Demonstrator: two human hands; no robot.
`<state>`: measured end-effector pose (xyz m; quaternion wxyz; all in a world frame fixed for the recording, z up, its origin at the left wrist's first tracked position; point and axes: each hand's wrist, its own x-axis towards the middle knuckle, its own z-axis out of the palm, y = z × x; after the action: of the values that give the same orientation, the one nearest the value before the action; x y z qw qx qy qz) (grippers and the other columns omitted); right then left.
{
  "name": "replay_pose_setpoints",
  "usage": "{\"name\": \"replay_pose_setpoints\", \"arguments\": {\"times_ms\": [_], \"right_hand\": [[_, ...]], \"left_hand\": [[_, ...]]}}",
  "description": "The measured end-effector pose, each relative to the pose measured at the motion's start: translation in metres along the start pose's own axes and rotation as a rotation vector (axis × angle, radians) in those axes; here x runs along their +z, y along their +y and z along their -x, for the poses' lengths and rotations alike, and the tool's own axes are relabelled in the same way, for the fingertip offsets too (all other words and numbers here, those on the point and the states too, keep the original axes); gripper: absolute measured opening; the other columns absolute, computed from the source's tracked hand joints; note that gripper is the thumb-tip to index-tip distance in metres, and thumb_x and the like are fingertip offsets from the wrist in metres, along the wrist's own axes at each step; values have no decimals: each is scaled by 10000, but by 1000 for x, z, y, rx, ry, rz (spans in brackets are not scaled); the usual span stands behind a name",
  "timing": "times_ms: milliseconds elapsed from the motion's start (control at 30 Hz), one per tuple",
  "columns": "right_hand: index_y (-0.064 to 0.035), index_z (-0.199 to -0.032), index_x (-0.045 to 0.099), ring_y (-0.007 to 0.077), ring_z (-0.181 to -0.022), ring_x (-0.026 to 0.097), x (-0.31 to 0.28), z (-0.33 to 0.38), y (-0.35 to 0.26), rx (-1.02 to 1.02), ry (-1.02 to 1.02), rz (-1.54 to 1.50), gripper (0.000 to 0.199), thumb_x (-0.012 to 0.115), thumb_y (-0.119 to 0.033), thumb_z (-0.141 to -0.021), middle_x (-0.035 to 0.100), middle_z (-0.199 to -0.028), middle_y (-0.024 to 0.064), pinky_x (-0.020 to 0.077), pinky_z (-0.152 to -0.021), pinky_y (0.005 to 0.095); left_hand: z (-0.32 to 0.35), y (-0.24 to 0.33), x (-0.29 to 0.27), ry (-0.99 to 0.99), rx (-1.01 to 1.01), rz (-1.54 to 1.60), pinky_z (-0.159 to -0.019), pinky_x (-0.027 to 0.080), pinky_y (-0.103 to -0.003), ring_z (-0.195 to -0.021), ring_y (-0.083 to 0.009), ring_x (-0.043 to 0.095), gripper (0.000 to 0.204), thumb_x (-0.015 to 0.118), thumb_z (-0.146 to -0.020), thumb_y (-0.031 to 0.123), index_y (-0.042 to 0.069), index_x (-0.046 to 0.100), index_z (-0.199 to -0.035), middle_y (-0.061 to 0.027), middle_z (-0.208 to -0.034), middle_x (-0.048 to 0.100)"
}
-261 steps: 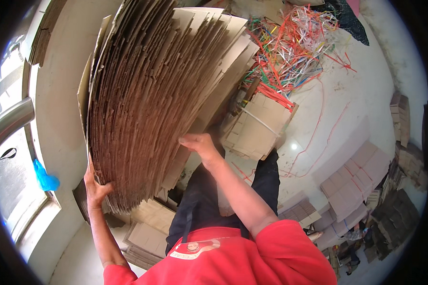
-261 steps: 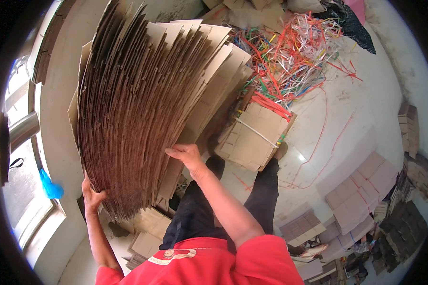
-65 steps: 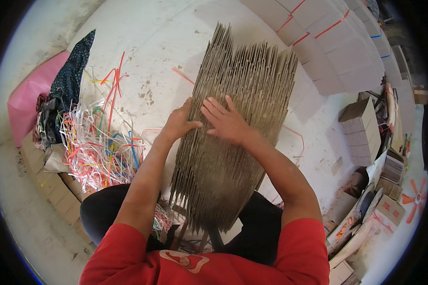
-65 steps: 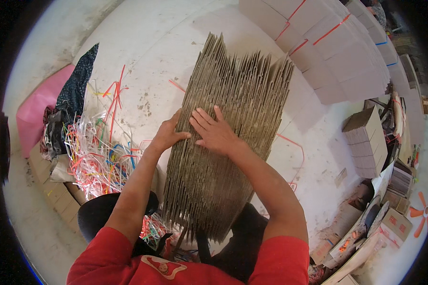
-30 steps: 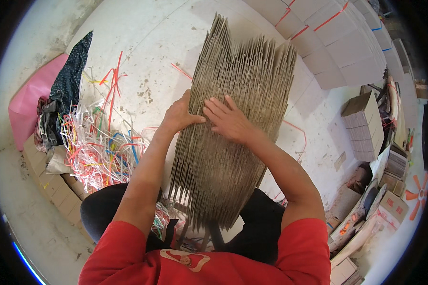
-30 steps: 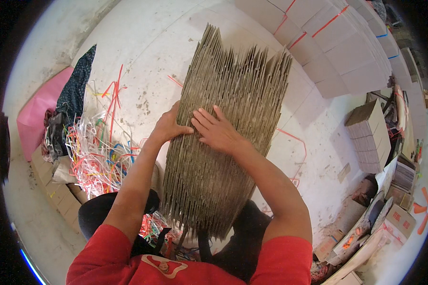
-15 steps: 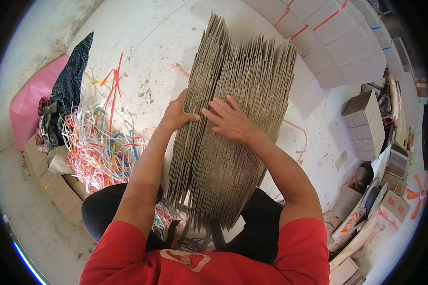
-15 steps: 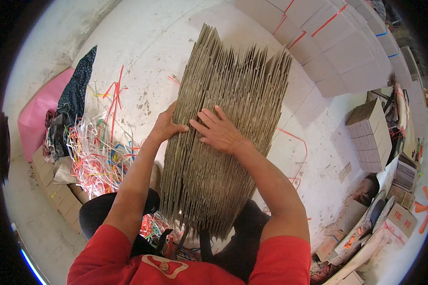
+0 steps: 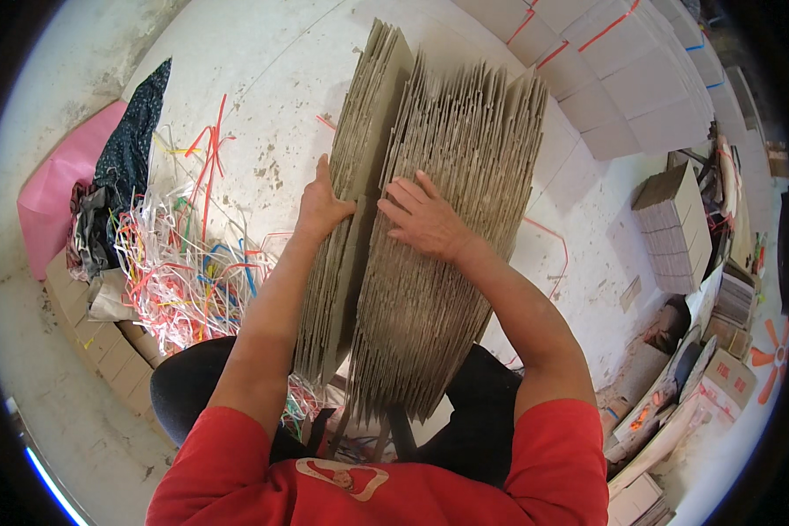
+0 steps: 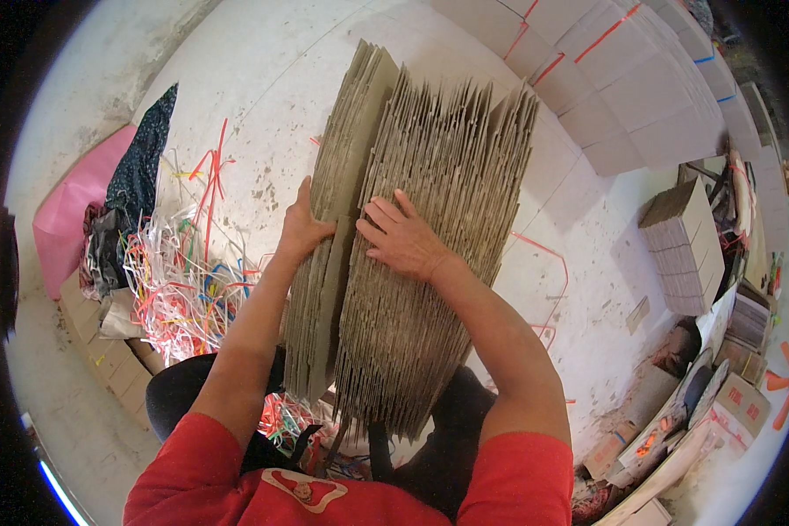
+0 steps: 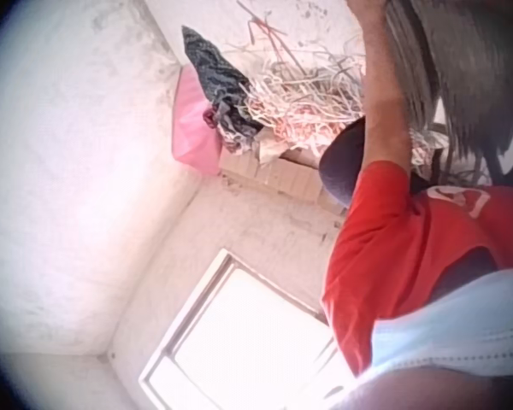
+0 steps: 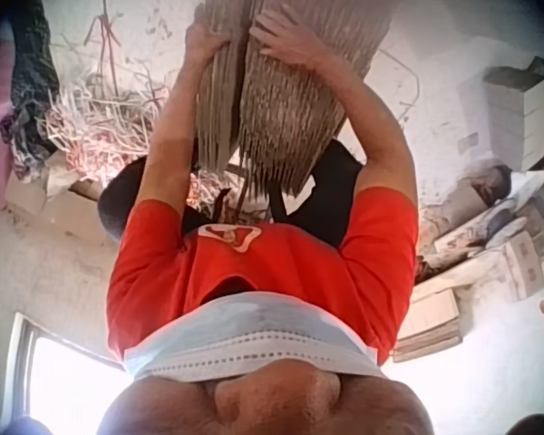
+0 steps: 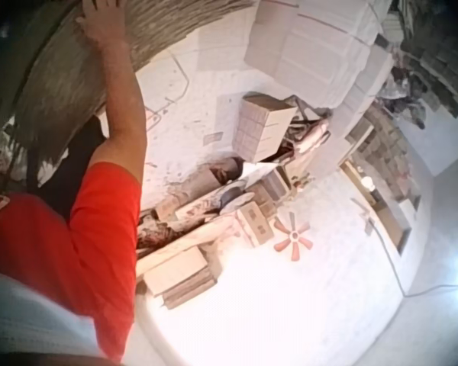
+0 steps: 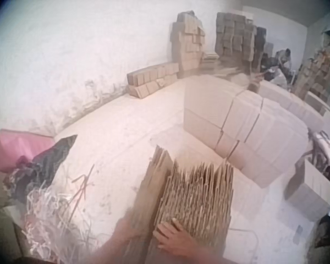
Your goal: The person sits on the floor and aligns a stack of flat cardboard sheets. They wrap an orange plastic tie around the stack, tie it securely, and trim the excess with scissors. The person then retrieves another stack of cardboard and repeats the bundling process.
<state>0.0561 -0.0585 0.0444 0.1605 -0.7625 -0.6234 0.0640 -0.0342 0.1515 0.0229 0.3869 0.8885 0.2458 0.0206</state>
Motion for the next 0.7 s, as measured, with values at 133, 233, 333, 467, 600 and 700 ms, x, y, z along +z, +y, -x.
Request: {"name": "replay_pose_setpoints", "arguments": {"times_ms": [133, 233, 333, 467, 600, 700], "right_hand": [[-79, -1254, 450, 271, -1292, 306, 5, 0, 2, 3, -1, -3, 484, 575, -313, -850, 412, -1308, 112, 153, -1100, 488], [-80, -1267, 443, 271, -1303, 299, 6, 6, 1, 41, -50, -2, 487, 562, -318, -859, 412, -1320, 109, 145, -1103, 491], [-77, -1267, 443, 273, -1301, 304, 3, 2, 1, 11, -28, 7, 488, 557, -322, -861, 414, -1322, 109, 144, -1103, 495], [-79, -1261, 450, 270, -1293, 313, 5, 1, 1, -2, 15, 14, 489, 564, -324, -854, 417, -1318, 108, 150, -1100, 493], [-78, -1255, 456, 266, -1292, 315, -1, 1, -1, 1, 6, 5, 488, 565, -322, -847, 425, -1312, 106, 152, -1101, 491], [-82, -1270, 444, 262, -1304, 306, 6, 5, 3, -6, 8, 9, 503, 564, -322, -844, 414, -1329, 102, 149, -1102, 491]], "left_hand": [[10, 4, -1, 40, -20, -21, -687, 500, -432, -768, -407, 619, 865, 692, -578, 105, -77, 300, -1327, -288, -853, 612], [34, 14, 6, 59, -9, -87, -662, 494, -454, -736, -418, 610, 844, 674, -582, 83, -76, 304, -1325, -282, -816, 610], [47, 20, 11, 16, -17, -164, -651, 488, -470, -726, -429, 597, 848, 669, -585, 79, -70, 295, -1332, -275, -806, 606], [49, 25, 19, -16, -2, -125, -674, 490, -459, -769, -411, 602, 858, 670, -591, 92, -70, 280, -1339, -274, -864, 608], [45, 27, 12, -111, -12, -131, -737, 492, -441, -855, -400, 601, 916, 707, -597, 153, -69, 248, -1358, -273, -937, 603], [42, 29, 5, -236, -56, -103, -837, 474, -420, -1012, -386, 567, 1046, 771, -580, 254, -70, 185, -1383, -289, -1114, 548]]}}
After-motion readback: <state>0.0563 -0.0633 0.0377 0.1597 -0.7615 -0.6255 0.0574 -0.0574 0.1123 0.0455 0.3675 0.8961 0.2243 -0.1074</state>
